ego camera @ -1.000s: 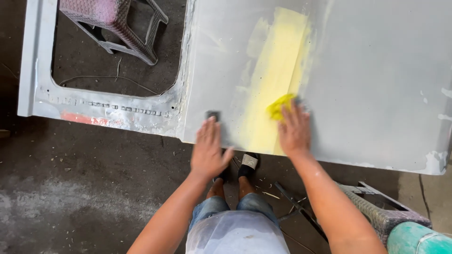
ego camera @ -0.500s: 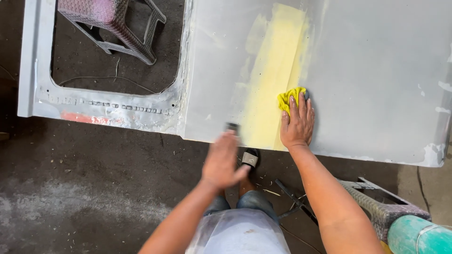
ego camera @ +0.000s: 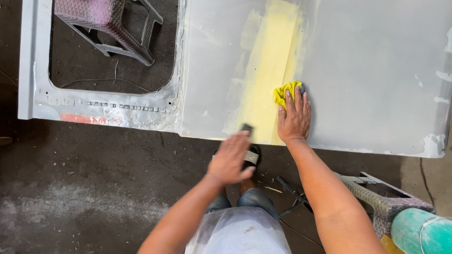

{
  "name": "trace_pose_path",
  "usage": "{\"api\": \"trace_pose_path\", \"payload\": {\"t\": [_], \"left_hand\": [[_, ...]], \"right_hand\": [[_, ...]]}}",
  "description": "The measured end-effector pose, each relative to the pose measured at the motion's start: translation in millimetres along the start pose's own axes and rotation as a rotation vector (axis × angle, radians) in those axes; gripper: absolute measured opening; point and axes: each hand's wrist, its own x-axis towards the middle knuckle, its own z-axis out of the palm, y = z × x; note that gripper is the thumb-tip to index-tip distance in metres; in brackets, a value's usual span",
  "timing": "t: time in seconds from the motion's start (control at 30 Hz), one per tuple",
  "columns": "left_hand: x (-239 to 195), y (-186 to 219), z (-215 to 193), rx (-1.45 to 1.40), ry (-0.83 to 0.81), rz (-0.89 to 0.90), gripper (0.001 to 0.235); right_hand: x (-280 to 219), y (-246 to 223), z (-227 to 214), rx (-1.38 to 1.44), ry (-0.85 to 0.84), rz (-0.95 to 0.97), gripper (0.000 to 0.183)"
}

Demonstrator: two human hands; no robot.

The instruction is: Sanding a repaired area on a car panel with a sanding block and water.

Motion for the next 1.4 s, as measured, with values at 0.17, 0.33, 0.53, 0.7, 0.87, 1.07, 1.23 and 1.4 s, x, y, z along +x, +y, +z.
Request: {"api": "trace_pose_path", "payload": {"t": [0.17,0.33,0.53,0.7,0.87,1.07,1.23,1.4], "left_hand": [[-6.7,-16.2,-1.9,0.01,0.002,0.07,0.096],[-53.4,-85.4,-8.4,0.243,-0.103,0.019,0.093],[-7.3,-15.5,0.8,0.093,0.019,0.111,0.095],[-13.9,-34.0,-10.3,0.174,-0.018,0.137,0.091],[-54.1,-97.6,-20.1,0.199,-0.01,-0.125,0.092],[11.7,9.5,-6.7,-0.089,0.125,0.14,0.095],[-12.1,-29.2,-15.0,-0.045,0.064,0.136,0.09],[-46.2,-87.2,-22.3,0.184,0.06,-0.225,0.098]], "right_hand": [[-1.0,1.6,-1.5,0.008,-0.011,-0.011,0.055],[-0.5,-0.1,-4.2,-0.006,-0.024,0.009,0.055],[-3.1,-3.3,-3.2,-0.009,-0.032,0.003,0.055],[-0.9,-0.4,-4.2,0.009,-0.026,-0.007,0.055],[-1.4,-0.3,-2.2,-0.016,-0.029,0.014,0.055],[-3.2,-3.5,-2.1,-0.004,-0.01,0.0,0.055],[-1.9,0.4,-1.8,0.02,0.0,-0.018,0.054],[1.2,-5.2,-6.6,-0.002,-0.015,0.014,0.054]]}}
